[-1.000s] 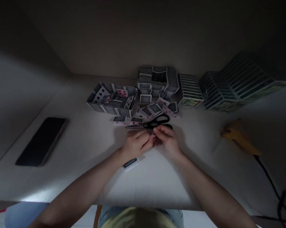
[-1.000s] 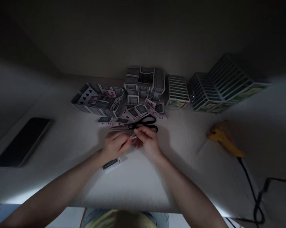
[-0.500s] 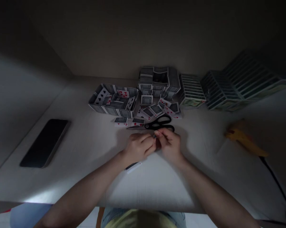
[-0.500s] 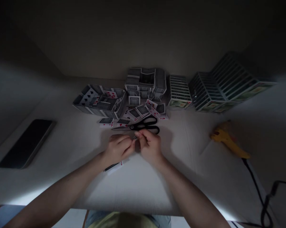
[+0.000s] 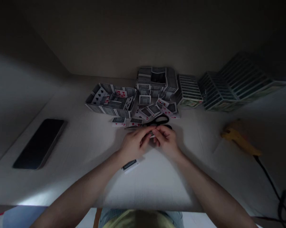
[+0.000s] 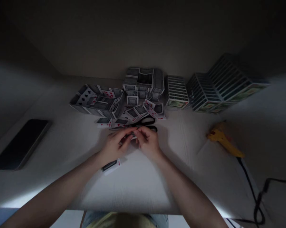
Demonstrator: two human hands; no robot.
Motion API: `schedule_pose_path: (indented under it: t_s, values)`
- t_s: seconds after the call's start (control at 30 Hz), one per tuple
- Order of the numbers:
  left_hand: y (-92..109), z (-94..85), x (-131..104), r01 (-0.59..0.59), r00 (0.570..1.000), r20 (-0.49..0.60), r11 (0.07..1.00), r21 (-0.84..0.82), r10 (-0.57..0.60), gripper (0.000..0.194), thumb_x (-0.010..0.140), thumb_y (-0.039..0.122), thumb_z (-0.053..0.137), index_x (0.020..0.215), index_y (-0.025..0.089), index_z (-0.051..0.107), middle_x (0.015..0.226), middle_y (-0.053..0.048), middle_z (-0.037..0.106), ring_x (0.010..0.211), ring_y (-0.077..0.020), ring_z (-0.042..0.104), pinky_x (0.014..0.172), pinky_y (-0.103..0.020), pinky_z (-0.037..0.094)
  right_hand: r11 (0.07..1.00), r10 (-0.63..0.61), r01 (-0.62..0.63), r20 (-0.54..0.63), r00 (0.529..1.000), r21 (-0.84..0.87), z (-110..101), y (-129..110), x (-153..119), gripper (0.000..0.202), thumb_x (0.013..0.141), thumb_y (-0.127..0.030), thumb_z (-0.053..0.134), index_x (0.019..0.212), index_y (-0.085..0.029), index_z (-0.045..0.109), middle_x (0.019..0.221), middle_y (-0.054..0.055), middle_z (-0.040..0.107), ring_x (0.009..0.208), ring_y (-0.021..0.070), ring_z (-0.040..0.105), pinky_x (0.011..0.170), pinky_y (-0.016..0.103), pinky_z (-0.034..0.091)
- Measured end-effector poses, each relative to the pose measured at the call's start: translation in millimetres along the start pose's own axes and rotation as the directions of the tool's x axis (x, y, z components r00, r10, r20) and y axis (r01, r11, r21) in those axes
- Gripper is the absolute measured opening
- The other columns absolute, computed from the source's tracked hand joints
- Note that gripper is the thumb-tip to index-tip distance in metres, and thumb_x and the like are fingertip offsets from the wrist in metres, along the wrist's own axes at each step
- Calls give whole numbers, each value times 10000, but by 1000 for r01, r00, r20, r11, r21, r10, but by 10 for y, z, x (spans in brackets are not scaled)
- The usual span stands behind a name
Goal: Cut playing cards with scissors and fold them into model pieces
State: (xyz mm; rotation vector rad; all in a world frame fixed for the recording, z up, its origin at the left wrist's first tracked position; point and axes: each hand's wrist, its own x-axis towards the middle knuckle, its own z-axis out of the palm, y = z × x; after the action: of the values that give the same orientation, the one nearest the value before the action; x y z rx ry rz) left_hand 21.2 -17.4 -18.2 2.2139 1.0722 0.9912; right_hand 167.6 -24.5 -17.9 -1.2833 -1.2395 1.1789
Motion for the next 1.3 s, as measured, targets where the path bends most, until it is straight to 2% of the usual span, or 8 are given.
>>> schedule_pose_path:
  t_s: [0.13, 0.27, 0.53, 0.7, 0.83, 1.1, 1.2, 1.3]
  values:
    - [-3, 15, -14, 96, 993, -75, 995, 0, -95, 241, 818, 234, 495, 1052, 204, 542, 860, -16, 660, 663, -94, 605, 625, -209, 479, 999, 23, -23, 0, 1000, 37, -18, 7, 16, 269, 760, -407, 562, 633, -174, 522, 436, -63, 482, 328, 53, 387, 335, 182, 283]
    - [19, 2, 7, 186, 978, -93, 982, -34, -189, 217, 798, 272, 527, 998, 192, 551, 761, -5, 633, 569, -76, 568, 544, -186, 443, 997, 32, -31, -9, 999, 68, -33, 5, 33, 279, 759, -414, 565, 621, -177, 511, 430, -66, 481, 313, 50, 387, 327, 181, 285]
    - [21, 17, 48, 401, 913, 67, 855, -328, -403, 235, 842, 361, 440, 725, 168, 506, 510, 44, 494, 452, -71, 477, 447, -177, 371, 995, 28, -33, 52, 998, 94, -21, -39, 26, 272, 764, -420, 567, 656, -179, 504, 463, -61, 512, 343, 57, 424, 362, 188, 335]
    - [32, -3, 90, 452, 878, 172, 656, -605, -446, 272, 812, 404, 475, 676, 168, 464, 470, 63, 462, 384, -55, 421, 404, -173, 345, 969, 50, -101, 224, 973, 224, -54, -68, 53, 261, 763, -423, 569, 698, -177, 512, 520, -55, 536, 390, 55, 448, 405, 191, 358]
    - [53, -50, 101, 515, 843, 260, 565, -644, -472, 277, 797, 417, 487, 683, 164, 471, 459, 60, 481, 339, -61, 415, 363, -182, 322, 950, 89, -159, 254, 963, 268, -59, -56, 62, 259, 751, -425, 581, 708, -180, 512, 486, -67, 530, 350, 46, 410, 363, 178, 312]
    - [-23, -1, 75, 403, 902, -33, 869, -286, -430, 234, 803, 359, 480, 676, 163, 497, 523, 54, 446, 460, -65, 394, 447, -185, 292, 963, 148, -211, 326, 933, 165, -4, -96, -2, 258, 765, -437, 548, 751, -188, 482, 455, -72, 545, 302, 62, 438, 326, 175, 328]
    - [-12, -12, 76, 352, 931, -52, 925, -139, -362, 226, 807, 331, 479, 659, 161, 494, 541, 49, 456, 481, -66, 394, 460, -191, 278, 966, 170, -223, 331, 928, 130, 7, -87, -28, 244, 778, -420, 535, 733, -184, 490, 456, -68, 545, 303, 60, 440, 321, 171, 331]
    - [2, -36, 69, 341, 935, -53, 928, -147, -352, 261, 800, 346, 502, 618, 160, 476, 504, 57, 421, 462, -59, 378, 441, -188, 264, 966, 160, -213, 310, 937, 144, 16, -72, -36, 239, 776, -409, 543, 719, -183, 495, 443, -76, 531, 288, 52, 410, 301, 164, 306]
